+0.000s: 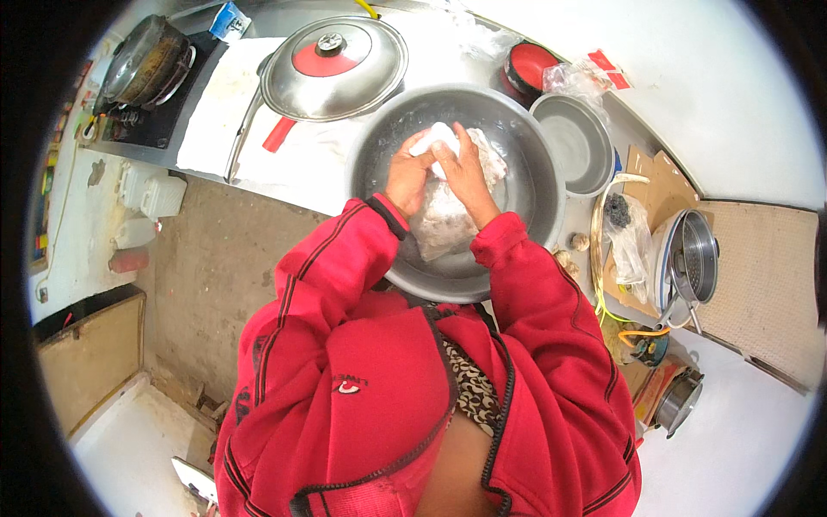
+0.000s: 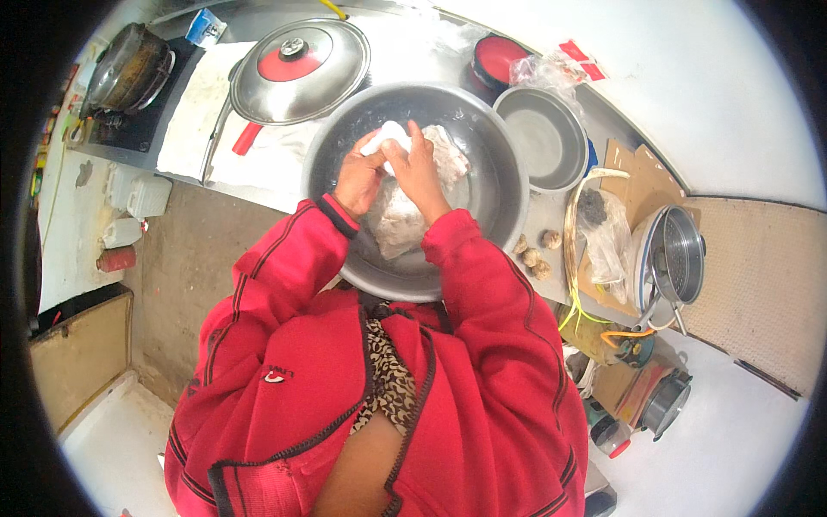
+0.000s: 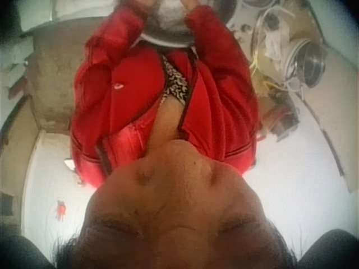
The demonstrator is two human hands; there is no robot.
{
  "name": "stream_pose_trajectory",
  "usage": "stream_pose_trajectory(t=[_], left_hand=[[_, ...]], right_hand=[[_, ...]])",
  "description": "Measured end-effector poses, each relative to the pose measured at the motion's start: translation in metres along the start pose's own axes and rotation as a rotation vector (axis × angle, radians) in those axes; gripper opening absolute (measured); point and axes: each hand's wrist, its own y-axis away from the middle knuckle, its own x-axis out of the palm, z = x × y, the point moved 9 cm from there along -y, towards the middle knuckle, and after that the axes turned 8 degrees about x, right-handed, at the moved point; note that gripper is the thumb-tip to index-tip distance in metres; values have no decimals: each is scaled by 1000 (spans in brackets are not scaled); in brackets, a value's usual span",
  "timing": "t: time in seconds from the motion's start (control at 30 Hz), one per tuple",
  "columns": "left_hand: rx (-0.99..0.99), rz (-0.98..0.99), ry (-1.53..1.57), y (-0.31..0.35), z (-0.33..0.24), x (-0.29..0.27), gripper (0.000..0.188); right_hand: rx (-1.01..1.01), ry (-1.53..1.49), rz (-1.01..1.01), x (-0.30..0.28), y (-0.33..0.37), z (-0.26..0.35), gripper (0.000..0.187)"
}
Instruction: The person washes several white food items in a metal bowl using water from a tap. They rinse the bowl, add water, and repeatedly rub the items by hand, then place them into a second bowl. The person repeats the rinsing and washing steps multiple times.
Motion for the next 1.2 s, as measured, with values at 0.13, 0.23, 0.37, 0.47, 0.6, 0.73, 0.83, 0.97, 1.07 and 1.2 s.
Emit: stream_pose_trajectory(t=[0.13, 0.23, 0.37, 0.47, 0.6, 0.73, 0.83, 0.97, 1.07, 1.2], left_hand=[[97, -138, -213, 13, -15, 7, 27], [287, -211, -428, 13, -25, 1, 23], [365, -267, -416, 15, -19, -6, 19], [278, -289, -393, 15, -14, -9, 17], [143, -254, -252, 11, -8, -18, 15], [72, -229, -85, -2, 6, -45, 20], [44, -244, -48, -4, 7, -42, 35], [46, -294, -67, 6, 0, -50, 57], [44, -399, -110, 10, 3, -65, 66], [-33, -414, -167, 14, 16, -80, 66]], right_hand=[[219, -233, 101, 2, -14, 12, 51], [275, -263, 124, -1, -14, 11, 49], [250, -326, 105, 8, -16, -9, 48], [245, -270, 121, 13, -19, -19, 50], [372, -309, 275, 31, -25, -41, 50], [650, -400, 540, 61, -20, -62, 43], [165, -280, 400, 62, -50, -54, 32], [-103, 110, 282, 58, -38, -34, 24], [-157, 502, 572, 82, 1, -19, 31], [-140, 453, 387, 62, -20, -34, 36]])
